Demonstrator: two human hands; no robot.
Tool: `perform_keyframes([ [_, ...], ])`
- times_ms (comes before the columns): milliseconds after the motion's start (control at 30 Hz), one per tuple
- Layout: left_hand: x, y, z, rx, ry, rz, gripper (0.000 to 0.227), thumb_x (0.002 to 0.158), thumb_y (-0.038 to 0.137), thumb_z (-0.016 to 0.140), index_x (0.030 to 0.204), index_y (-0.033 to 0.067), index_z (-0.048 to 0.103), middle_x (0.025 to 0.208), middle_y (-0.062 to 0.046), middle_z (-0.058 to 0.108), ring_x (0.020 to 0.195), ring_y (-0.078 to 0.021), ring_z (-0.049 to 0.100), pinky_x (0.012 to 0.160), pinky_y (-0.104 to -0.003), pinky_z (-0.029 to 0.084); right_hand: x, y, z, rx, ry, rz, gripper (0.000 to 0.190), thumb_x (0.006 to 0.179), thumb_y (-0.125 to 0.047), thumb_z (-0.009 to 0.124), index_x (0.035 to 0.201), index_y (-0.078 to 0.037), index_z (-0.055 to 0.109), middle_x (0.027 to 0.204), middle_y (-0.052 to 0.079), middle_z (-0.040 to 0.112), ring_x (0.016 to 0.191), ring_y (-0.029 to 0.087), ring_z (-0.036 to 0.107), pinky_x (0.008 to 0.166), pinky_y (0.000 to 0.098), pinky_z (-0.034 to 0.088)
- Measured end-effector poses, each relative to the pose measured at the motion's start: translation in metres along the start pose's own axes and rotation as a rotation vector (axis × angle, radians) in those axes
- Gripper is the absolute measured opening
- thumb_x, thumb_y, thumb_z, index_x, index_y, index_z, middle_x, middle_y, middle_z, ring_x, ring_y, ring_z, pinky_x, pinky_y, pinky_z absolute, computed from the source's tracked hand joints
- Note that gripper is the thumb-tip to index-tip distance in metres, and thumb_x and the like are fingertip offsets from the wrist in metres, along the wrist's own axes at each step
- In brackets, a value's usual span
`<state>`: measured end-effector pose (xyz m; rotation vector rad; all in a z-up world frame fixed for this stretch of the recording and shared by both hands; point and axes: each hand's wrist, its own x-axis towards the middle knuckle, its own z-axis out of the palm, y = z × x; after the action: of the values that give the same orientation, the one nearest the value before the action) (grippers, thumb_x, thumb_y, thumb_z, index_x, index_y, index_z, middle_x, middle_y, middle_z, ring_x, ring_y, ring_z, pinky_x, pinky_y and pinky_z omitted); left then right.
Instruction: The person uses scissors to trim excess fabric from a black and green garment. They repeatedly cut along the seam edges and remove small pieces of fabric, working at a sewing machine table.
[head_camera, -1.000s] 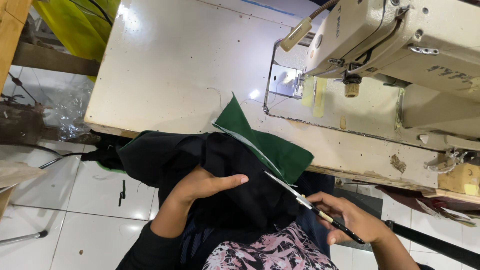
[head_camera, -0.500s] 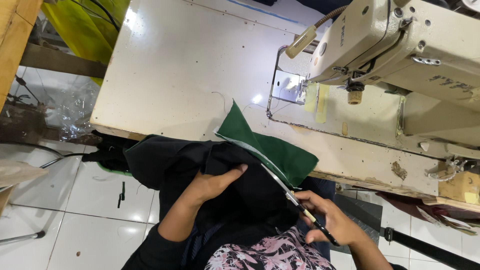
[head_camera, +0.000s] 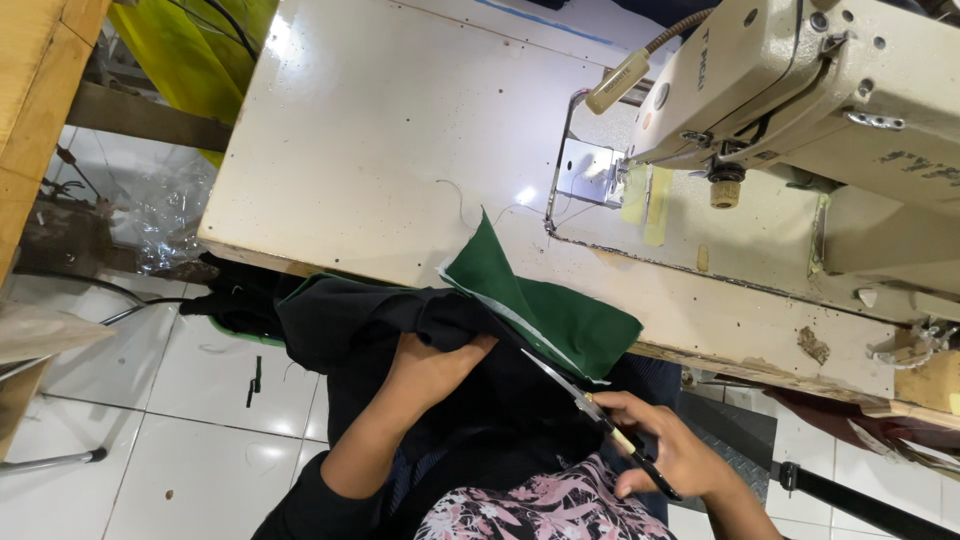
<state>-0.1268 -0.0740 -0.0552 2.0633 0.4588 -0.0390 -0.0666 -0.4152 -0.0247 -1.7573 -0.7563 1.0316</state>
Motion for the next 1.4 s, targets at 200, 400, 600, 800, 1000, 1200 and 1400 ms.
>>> perform_keyframes([
  [200, -0.026, 0.022, -0.029, -0.608, -0.138, -0.366, 0.036, 0.084, 0.031, 0.091, 0.065, 0.0114, 0.067, 0.065, -0.001, 0.07, 0.068, -0.0138, 0.071, 0.072, -0.029, 0.06, 0.007, 0.003, 0.002, 0.374, -0.105, -0.041, 0.109, 0.077, -0.069, 0.092, 0.15, 0.004, 0.055, 0.085, 0.0, 0.055, 0.071, 0.008, 0.05, 0.066, 0.0254, 0.044],
  [400, -0.022, 0.037, -0.035, -0.622, -0.097, -0.407, 0.029, 0.082, 0.028, 0.086, 0.105, 0.0114, 0.086, 0.111, -0.002, 0.086, 0.116, -0.0154, 0.079, 0.103, -0.029, 0.063, 0.007, 0.01, -0.001, 0.435, -0.109, -0.012, 0.109, 0.075, -0.065, 0.095, 0.148, 0.006, 0.056, 0.079, 0.0, 0.056, 0.069, 0.008, 0.052, 0.061, 0.0243, 0.042],
  [600, -0.019, 0.037, -0.036, -0.587, -0.122, -0.349, 0.029, 0.084, 0.032, 0.083, 0.105, 0.0125, 0.085, 0.111, 0.0, 0.085, 0.115, -0.0149, 0.078, 0.104, -0.03, 0.061, 0.004, 0.028, 0.001, 0.485, -0.105, 0.016, 0.103, 0.075, -0.047, 0.101, 0.15, 0.006, 0.054, 0.078, -0.001, 0.055, 0.071, 0.007, 0.051, 0.063, 0.0235, 0.04],
  [800, -0.03, 0.059, -0.066, -0.481, -0.035, -0.364, 0.05, 0.074, 0.038, 0.088, 0.116, 0.0123, 0.08, 0.119, -0.002, 0.084, 0.12, -0.0157, 0.078, 0.107, -0.029, 0.06, 0.002, 0.026, 0.003, 0.42, -0.052, 0.08, 0.095, 0.072, -0.042, 0.101, 0.146, 0.004, 0.061, 0.071, -0.001, 0.052, 0.066, 0.009, 0.049, 0.059, 0.0264, 0.04],
  [1000, -0.035, -0.001, -0.086, -0.075, 0.053, -0.228, 0.069, 0.072, 0.056, 0.089, 0.111, 0.0069, 0.059, 0.105, -0.001, 0.071, 0.102, -0.0155, 0.071, 0.091, -0.033, 0.058, 0.0, 0.039, -0.001, 0.356, -0.087, 0.036, 0.094, 0.076, -0.041, 0.099, 0.15, 0.001, 0.058, 0.071, -0.002, 0.046, 0.066, 0.01, 0.046, 0.06, 0.0279, 0.037],
  [1200, -0.027, -0.041, -0.048, 0.662, 0.752, 0.835, 0.046, 0.088, 0.04, 0.102, 0.092, 0.0067, 0.07, 0.068, 0.001, 0.033, 0.054, -0.017, 0.031, 0.04, -0.033, 0.029, -0.001, 0.037, -0.01, 0.348, -0.079, 0.043, 0.095, 0.074, -0.047, 0.099, 0.148, -0.001, 0.06, 0.07, 0.001, 0.052, 0.063, 0.01, 0.046, 0.058, 0.0274, 0.035],
  [1400, -0.032, -0.052, 0.006, -0.215, 0.863, 0.723, 0.058, 0.079, 0.01, 0.09, 0.079, 0.007, 0.032, 0.052, -0.002, 0.037, 0.071, -0.028, 0.078, 0.046, -0.029, 0.054, 0.005, 0.04, -0.008, 0.442, -0.084, 0.075, 0.097, 0.075, -0.036, 0.102, 0.152, 0.002, 0.057, 0.072, 0.0, 0.051, 0.066, 0.01, 0.047, 0.06, 0.0264, 0.036],
])
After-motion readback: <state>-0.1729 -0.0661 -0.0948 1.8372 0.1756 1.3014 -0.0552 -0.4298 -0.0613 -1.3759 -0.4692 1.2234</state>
